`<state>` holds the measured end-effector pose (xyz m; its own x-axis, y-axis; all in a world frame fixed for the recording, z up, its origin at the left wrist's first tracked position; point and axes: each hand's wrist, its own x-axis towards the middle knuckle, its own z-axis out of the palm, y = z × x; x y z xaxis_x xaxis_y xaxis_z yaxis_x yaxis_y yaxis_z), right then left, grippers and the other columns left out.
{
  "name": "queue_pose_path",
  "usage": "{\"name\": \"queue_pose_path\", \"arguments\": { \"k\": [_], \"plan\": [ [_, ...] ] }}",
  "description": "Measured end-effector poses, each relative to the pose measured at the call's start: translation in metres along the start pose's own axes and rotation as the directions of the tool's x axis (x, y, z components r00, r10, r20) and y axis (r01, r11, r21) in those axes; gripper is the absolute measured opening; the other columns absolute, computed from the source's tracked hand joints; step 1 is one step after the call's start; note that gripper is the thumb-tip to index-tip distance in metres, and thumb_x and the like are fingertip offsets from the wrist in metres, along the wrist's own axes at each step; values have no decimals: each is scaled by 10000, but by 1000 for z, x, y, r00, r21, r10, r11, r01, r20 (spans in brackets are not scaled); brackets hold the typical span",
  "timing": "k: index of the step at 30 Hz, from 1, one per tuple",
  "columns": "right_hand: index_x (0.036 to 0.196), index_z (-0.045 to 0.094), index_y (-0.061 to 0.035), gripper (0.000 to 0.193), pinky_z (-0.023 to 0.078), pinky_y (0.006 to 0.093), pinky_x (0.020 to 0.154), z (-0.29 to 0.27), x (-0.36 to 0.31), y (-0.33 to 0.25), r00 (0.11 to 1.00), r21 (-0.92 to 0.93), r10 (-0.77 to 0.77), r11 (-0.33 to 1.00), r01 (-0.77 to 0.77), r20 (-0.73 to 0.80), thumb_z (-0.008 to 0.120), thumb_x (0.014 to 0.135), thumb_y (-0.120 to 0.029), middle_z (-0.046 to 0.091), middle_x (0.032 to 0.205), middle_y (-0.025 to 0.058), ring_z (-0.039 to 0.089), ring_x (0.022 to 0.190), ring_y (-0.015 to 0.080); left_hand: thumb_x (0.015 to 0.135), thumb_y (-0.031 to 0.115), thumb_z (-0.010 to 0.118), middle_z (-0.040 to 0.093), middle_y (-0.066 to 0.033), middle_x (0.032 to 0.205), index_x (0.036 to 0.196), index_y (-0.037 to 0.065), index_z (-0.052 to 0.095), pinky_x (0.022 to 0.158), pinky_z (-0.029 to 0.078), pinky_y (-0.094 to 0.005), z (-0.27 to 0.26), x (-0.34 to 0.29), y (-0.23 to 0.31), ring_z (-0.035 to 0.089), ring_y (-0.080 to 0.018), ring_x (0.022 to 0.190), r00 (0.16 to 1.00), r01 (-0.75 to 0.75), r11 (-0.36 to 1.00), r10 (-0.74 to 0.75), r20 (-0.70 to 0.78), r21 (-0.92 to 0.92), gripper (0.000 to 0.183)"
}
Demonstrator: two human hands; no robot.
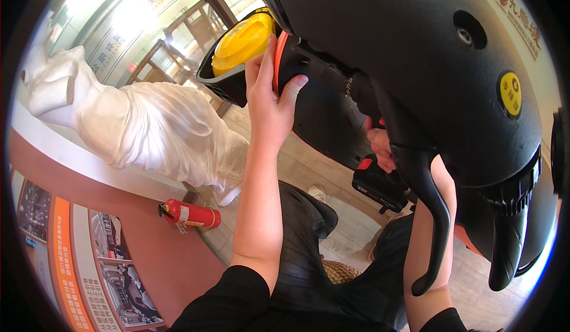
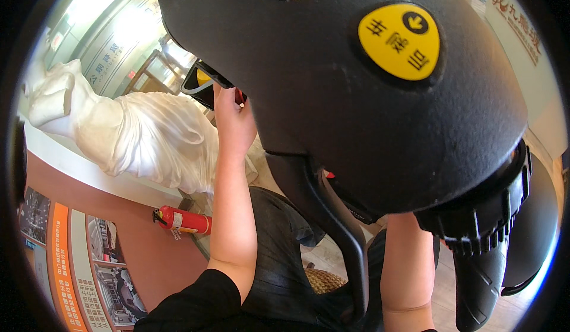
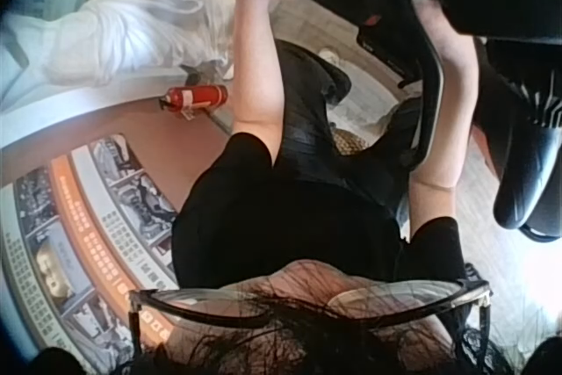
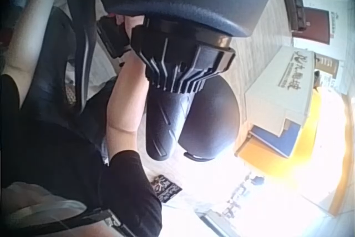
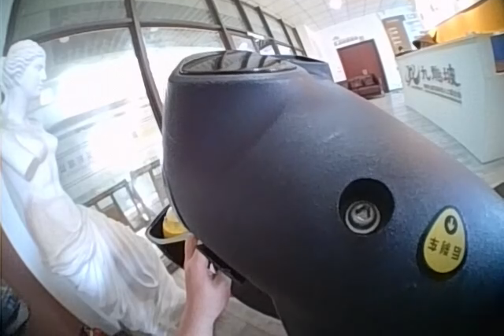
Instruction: Repairing and assembling parts of an electric scooter using a power drill and other hand tools.
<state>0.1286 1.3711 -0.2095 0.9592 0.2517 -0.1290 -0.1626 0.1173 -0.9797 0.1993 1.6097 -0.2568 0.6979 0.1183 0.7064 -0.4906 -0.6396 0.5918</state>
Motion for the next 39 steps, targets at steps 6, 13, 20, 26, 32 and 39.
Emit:
{"name": "queue_pose_path", "arguments": {
  "k": [6,13,20,26,32,39],
  "plan": [
    [952,670,-4,168,375,221,479,-6,3,11,996,-9,-78,997,79,34,732,852,-123,562,668,-6,455,511,61,842,116,820,526,-150,1216,1551,53,423,997,486,-356,2,1,-6,583,-276,1102,998,-56,997,55,-21,-51,815],
    [963,696,-14,163,370,230,490,4,-3,-6,996,-110,66,991,-72,-55,733,856,-132,546,637,-15,451,509,67,860,108,808,503,-155,1252,1552,40,415,1018,485,-363,0,-1,-1,572,-279,1143,1000,-5,999,5,7,-37,798],
    [954,699,-7,153,371,233,494,2,-1,5,999,-50,0,999,-2,-53,730,854,-119,549,637,-7,453,513,72,870,108,800,492,-156,1265,1551,40,415,1027,482,-362,0,-1,-1,570,-282,1147,1000,-9,999,9,7,-33,786],
    [943,676,-5,137,363,232,481,2,1,3,1000,-39,0,999,-1,-26,719,855,-100,540,633,-2,442,502,70,867,118,802,497,-157,1251,1547,42,422,1010,487,-366,2,0,-9,572,-285,1132,998,-60,996,60,-11,-64,782],
    [929,653,-11,117,357,232,474,2,1,2,999,-44,-6,999,5,-31,704,858,-89,523,627,-4,427,497,70,865,137,809,502,-155,1238,1545,38,424,1004,489,-364,2,-1,-7,576,-280,1116,999,-32,998,32,-3,-53,787],
    [929,641,-12,114,357,236,474,0,2,10,999,19,-53,998,53,6,691,861,-88,516,631,-6,425,499,70,873,146,805,505,-154,1244,1545,44,426,1010,486,-364,2,-1,-4,578,-281,1124,1000,-25,999,25,-4,-42,778]
  ]
}}
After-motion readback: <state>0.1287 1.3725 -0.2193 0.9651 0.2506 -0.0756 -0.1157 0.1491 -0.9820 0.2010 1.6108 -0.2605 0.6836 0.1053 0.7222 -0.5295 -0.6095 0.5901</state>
